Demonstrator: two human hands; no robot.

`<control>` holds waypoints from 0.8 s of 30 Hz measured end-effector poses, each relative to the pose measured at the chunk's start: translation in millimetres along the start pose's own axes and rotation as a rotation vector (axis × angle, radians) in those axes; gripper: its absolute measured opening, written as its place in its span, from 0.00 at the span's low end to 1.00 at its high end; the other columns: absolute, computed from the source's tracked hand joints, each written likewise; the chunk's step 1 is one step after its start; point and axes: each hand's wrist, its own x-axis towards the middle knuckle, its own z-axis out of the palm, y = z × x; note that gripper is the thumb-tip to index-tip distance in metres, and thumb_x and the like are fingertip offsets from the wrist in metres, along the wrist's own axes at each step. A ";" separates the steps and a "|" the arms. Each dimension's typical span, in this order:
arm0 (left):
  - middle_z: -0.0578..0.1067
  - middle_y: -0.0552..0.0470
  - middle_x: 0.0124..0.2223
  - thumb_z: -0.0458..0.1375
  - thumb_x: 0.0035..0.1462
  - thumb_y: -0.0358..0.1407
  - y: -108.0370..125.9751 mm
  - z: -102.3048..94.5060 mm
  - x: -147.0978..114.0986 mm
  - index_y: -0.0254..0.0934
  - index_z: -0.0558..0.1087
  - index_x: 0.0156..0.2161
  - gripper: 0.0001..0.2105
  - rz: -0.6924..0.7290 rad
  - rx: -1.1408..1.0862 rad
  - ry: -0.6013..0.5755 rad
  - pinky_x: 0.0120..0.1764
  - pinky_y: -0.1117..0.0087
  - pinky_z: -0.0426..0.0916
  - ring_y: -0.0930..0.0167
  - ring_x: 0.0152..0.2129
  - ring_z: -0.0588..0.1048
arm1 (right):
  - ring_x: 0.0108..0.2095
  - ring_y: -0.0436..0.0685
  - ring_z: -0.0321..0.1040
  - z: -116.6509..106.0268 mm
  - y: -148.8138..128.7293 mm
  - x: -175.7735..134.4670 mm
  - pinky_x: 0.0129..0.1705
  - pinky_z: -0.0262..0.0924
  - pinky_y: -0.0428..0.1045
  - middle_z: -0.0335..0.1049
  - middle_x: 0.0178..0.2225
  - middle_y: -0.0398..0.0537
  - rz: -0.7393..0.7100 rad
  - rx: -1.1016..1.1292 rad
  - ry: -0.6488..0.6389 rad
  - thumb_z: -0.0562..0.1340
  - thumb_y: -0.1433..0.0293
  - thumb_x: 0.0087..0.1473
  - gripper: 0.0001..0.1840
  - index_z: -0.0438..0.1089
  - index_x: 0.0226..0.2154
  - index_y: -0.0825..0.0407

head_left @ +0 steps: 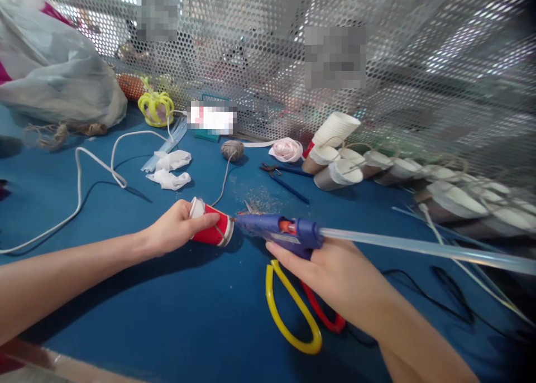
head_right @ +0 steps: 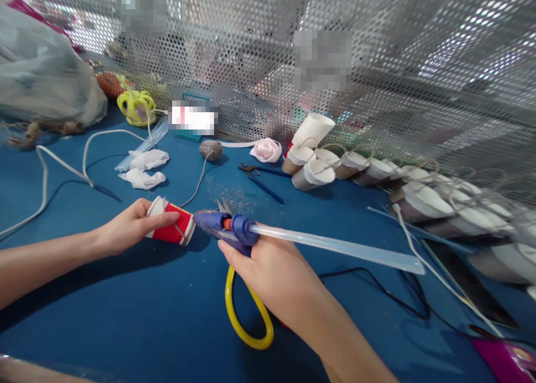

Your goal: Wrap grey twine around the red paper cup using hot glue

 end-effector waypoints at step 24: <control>0.61 0.58 0.18 0.50 0.56 0.41 9.7 -3.5 -18.8 0.32 0.68 0.20 0.18 0.396 0.307 -0.007 0.20 0.77 0.53 0.79 0.17 0.55 | 0.25 0.48 0.64 24.9 75.7 38.6 0.26 0.62 0.47 0.67 0.29 0.44 0.654 0.482 0.116 0.56 0.63 0.55 0.12 0.66 0.34 0.57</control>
